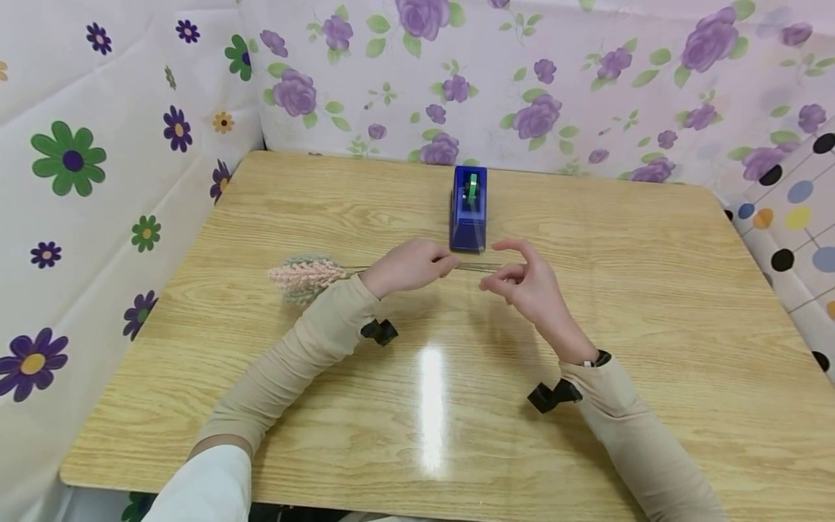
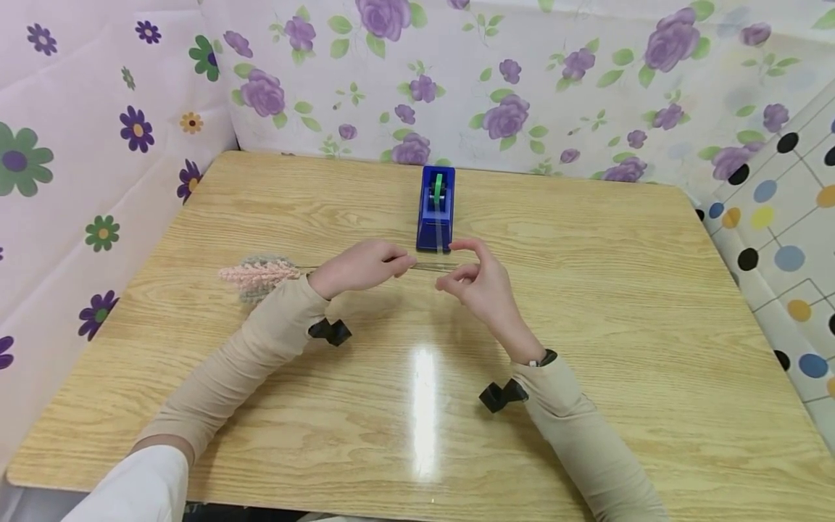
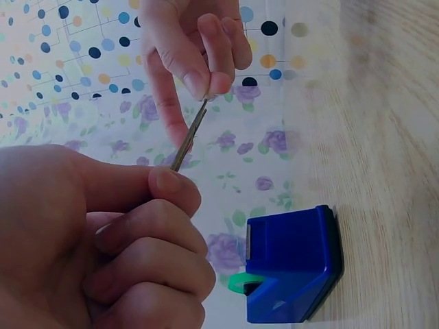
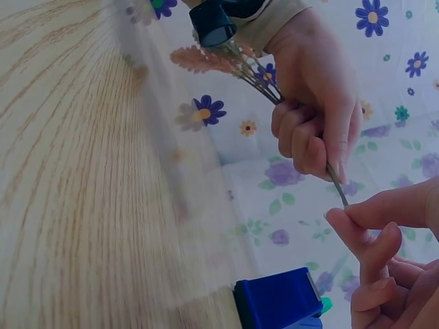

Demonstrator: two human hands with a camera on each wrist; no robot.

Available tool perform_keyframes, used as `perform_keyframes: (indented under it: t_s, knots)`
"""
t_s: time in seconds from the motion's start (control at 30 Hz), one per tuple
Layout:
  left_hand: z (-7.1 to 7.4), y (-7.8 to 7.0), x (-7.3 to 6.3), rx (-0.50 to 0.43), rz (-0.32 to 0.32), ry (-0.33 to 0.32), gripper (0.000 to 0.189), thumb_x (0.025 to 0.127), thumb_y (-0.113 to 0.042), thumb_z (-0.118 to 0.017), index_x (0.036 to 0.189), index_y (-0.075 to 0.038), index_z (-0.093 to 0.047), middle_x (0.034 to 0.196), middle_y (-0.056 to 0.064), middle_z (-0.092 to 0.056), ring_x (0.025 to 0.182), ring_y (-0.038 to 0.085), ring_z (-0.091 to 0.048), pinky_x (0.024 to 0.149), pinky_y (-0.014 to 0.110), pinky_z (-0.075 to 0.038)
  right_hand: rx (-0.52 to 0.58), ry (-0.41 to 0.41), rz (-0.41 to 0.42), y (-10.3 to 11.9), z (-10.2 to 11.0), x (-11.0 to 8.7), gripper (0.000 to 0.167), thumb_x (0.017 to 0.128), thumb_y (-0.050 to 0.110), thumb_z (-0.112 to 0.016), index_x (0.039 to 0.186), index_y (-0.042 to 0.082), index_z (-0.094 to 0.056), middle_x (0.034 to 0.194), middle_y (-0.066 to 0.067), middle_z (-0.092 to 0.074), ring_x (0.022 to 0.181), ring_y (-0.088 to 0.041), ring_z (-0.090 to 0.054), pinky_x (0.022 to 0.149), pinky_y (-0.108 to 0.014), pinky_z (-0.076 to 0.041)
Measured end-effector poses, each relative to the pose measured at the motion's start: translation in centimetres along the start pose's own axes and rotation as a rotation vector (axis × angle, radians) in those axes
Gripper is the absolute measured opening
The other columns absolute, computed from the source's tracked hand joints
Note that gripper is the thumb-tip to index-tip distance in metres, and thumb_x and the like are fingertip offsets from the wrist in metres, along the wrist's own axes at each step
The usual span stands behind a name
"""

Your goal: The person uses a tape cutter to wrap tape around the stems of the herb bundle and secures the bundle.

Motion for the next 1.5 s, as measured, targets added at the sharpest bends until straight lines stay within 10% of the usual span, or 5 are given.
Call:
perform_keyframes:
  t_s: [0.5,1.5]
  knots:
    - [0.4,-0.4,0.3,0.005,-0.058,-0.147,0.039,0.104,-0.031,-0.044,0.072,-0.012,-0.055,0.070,0.002,-0.054,0.055,0.013,-0.037,0.059,0.025,-0.032,-0.055,-0.089,0.035,0.7,0.9,-0.3,0.051,0.087,0.011,-0.071,0.133,0.016,-0.050,0.077,0.003,-0.074,0.056,-0.013,-0.052,0.052,-0.023,-0.035]
    - [-0.8,0.2,1.0,0.050,-0.024,-0.091,0.043,0.104,-0.030,-0.044,0.076,-0.004,-0.064,0.067,0.000,-0.055,0.050,0.009,-0.038,0.053,0.023,-0.031,0.121,-0.090,0.115,1.7,0.7,-0.6,0.042,0.087,0.003,-0.068,0.125,0.010,-0.052,0.069,0.018,-0.069,0.054,-0.005,-0.051,0.051,-0.020,-0.037]
Point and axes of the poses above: each hand's wrist, its own x-axis towards the middle knuckle, its own z-axis out of the back of the hand, y = z × x, the point moved 8 cm from there along x, towards the middle knuckle
